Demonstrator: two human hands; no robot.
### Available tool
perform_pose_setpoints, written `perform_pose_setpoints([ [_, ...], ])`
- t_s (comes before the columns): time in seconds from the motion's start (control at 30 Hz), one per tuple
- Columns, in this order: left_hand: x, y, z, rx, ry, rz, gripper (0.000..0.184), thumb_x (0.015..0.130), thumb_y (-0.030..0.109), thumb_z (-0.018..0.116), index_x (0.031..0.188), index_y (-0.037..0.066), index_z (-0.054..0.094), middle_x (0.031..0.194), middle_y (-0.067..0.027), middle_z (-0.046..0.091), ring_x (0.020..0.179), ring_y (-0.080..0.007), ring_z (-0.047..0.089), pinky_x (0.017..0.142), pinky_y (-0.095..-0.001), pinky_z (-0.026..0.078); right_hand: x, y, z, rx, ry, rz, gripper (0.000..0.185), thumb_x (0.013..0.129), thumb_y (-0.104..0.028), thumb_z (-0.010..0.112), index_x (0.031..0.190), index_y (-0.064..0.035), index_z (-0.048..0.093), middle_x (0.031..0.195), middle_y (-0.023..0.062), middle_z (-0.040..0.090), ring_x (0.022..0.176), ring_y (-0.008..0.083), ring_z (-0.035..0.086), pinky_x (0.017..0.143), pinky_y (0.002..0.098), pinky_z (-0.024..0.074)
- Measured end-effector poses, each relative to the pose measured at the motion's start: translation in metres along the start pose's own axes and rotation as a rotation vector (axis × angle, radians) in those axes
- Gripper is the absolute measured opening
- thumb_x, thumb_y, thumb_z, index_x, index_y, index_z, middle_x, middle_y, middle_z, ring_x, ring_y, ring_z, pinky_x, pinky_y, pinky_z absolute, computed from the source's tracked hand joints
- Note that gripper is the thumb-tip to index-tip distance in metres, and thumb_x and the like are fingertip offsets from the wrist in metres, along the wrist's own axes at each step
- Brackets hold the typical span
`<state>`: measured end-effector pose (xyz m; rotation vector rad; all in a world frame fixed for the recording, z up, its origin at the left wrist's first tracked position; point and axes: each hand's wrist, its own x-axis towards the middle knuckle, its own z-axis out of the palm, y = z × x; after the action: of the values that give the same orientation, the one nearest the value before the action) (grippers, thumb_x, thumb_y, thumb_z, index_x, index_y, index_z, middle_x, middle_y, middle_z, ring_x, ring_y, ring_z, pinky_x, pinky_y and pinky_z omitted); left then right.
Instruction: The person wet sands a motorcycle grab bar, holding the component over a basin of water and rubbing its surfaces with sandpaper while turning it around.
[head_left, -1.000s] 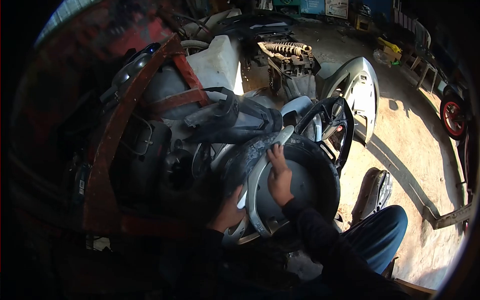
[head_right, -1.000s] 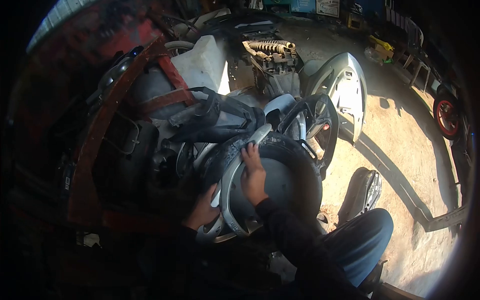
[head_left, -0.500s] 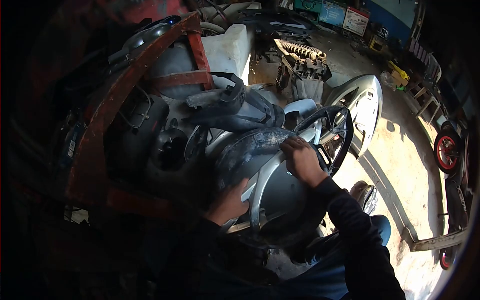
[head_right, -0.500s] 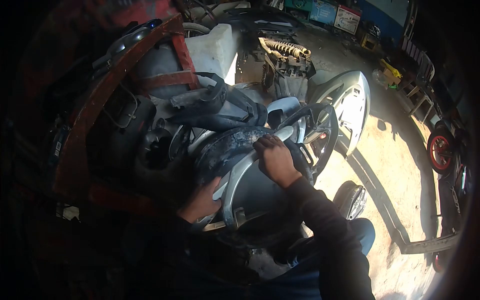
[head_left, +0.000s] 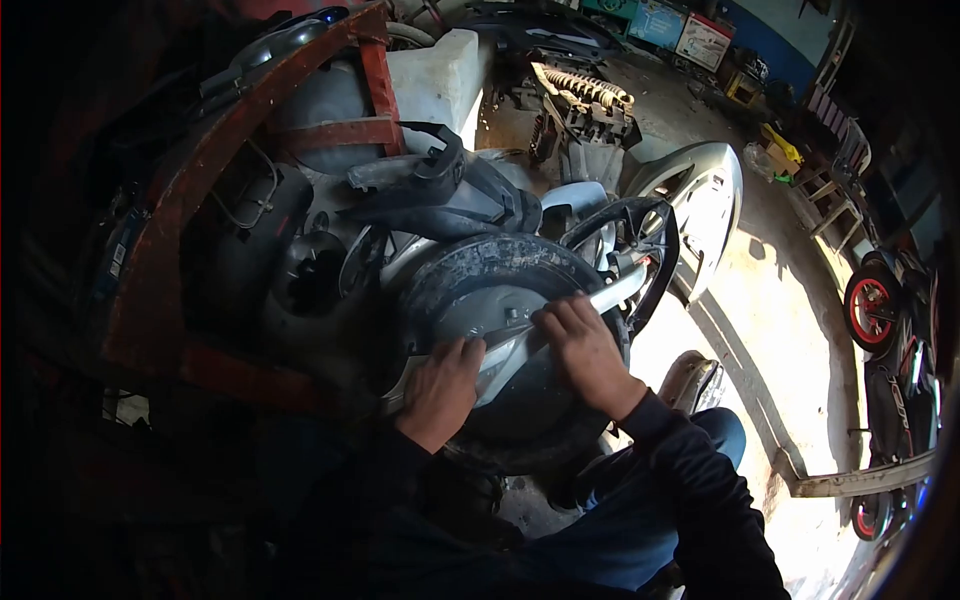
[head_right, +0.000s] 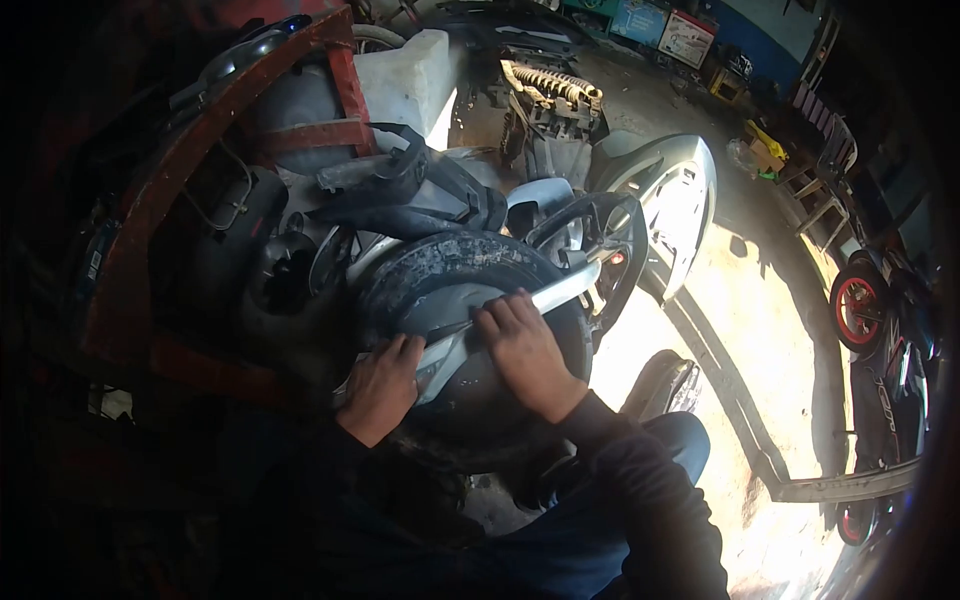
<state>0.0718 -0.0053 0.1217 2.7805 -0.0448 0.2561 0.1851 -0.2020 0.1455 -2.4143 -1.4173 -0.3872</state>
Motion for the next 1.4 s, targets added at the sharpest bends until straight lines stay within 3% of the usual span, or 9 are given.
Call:
perform_pose_setpoints([
  [0.4, -0.037, 0.010, 0.045, 0.025, -0.061, 0.030, 0.028, 0.078, -0.004, 0.057, 0.104, 0.005, 0.051, 0.096, -0.0140, 0.059, 0.097, -0.0362, 0.059, 0.072, -0.0507, 0.050, -0.081, -0.028, 0.018, -0.066, 0.023, 0.139, 0.031, 0.083, -0.009, 0.052, 0.112, -0.0029, 0.057, 0.106, 0.0107, 0.057, 0.107, 0.0272, 0.054, 0.111, 0.0494, 0.0322],
  [0.53, -0.035, 0.014, 0.042, 0.017, -0.082, -0.005, 0.026, 0.078, -0.004, 0.056, 0.102, 0.005, 0.051, 0.094, -0.0141, 0.059, 0.096, -0.0367, 0.059, 0.072, -0.0509, 0.049, -0.099, 0.011, 0.001, -0.114, 0.045, 0.392, 0.030, 0.083, -0.007, 0.052, 0.112, -0.0025, 0.057, 0.107, 0.0117, 0.057, 0.108, 0.0280, 0.054, 0.112, 0.0502, 0.0289],
  [0.73, -0.032, 0.007, 0.044, -0.032, -0.103, -0.028, 0.023, 0.077, -0.005, 0.057, 0.097, 0.003, 0.051, 0.092, -0.0166, 0.061, 0.091, -0.0395, 0.061, 0.073, -0.0529, 0.050, -0.097, -0.017, 0.026, -0.082, 0.073, 0.179, 0.038, 0.082, -0.008, 0.052, 0.118, 0.0014, 0.057, 0.119, 0.0167, 0.054, 0.119, 0.0319, 0.049, 0.112, 0.0497, 0.0307],
  [0.8, -0.030, 0.005, 0.039, -0.046, -0.092, -0.028, 0.022, 0.077, -0.005, 0.058, 0.096, 0.003, 0.051, 0.091, -0.0161, 0.061, 0.091, -0.0392, 0.061, 0.073, -0.0527, 0.050, -0.100, 0.007, 0.010, -0.019, 0.096, 0.401, 0.041, 0.080, -0.007, 0.050, 0.119, 0.0019, 0.056, 0.119, 0.0174, 0.054, 0.120, 0.0325, 0.048, 0.113, 0.0492, 0.0290],
  [1.0, -0.033, -0.002, 0.046, -0.076, -0.092, -0.033, 0.021, 0.075, -0.004, 0.061, 0.093, 0.003, 0.054, 0.091, -0.0153, 0.062, 0.090, -0.0384, 0.062, 0.073, -0.0516, 0.049, -0.087, -0.044, 0.031, -0.020, 0.014, 0.120, 0.041, 0.083, -0.009, 0.050, 0.122, 0.0023, 0.056, 0.119, 0.0161, 0.057, 0.120, 0.0325, 0.050, 0.112, 0.0506, 0.0302],
  [1.13, -0.032, -0.010, 0.047, -0.090, -0.059, -0.037, 0.019, 0.075, -0.003, 0.062, 0.092, 0.003, 0.057, 0.090, -0.0154, 0.063, 0.088, -0.0384, 0.063, 0.074, -0.0509, 0.049, -0.099, -0.003, 0.015, -0.032, 0.110, 0.344, 0.042, 0.082, -0.009, 0.051, 0.123, 0.0011, 0.056, 0.119, 0.0167, 0.057, 0.119, 0.0334, 0.050, 0.113, 0.0512, 0.0280],
  [1.23, -0.026, -0.003, 0.043, -0.076, -0.111, -0.073, 0.027, 0.068, -0.005, 0.067, 0.093, 0.000, 0.058, 0.088, -0.0175, 0.063, 0.091, -0.0371, 0.061, 0.078, -0.0475, 0.047, -0.085, -0.043, 0.033, -0.036, 0.114, 0.162, 0.045, 0.081, -0.006, 0.052, 0.124, 0.0026, 0.057, 0.122, 0.0203, 0.057, 0.120, 0.0356, 0.051, 0.110, 0.0516, 0.0352],
  [1.33, -0.031, -0.014, 0.047, -0.062, -0.064, -0.026, 0.019, 0.074, -0.003, 0.061, 0.093, 0.003, 0.059, 0.090, -0.0165, 0.065, 0.088, -0.0377, 0.063, 0.075, -0.0494, 0.050, -0.091, -0.023, 0.017, -0.054, 0.031, 0.135, 0.047, 0.083, -0.010, 0.050, 0.129, 0.0011, 0.053, 0.124, 0.0178, 0.056, 0.123, 0.0313, 0.049, 0.114, 0.0517, 0.0281],
  [1.4, -0.029, -0.018, 0.042, -0.069, -0.071, -0.040, 0.021, 0.074, -0.003, 0.062, 0.093, 0.003, 0.060, 0.090, -0.0164, 0.065, 0.088, -0.0374, 0.064, 0.076, -0.0489, 0.049, -0.104, 0.015, 0.008, 0.027, 0.123, 0.377, 0.046, 0.084, -0.009, 0.048, 0.129, -0.0012, 0.054, 0.127, 0.0151, 0.056, 0.126, 0.0304, 0.047, 0.114, 0.0537, 0.0252],
])
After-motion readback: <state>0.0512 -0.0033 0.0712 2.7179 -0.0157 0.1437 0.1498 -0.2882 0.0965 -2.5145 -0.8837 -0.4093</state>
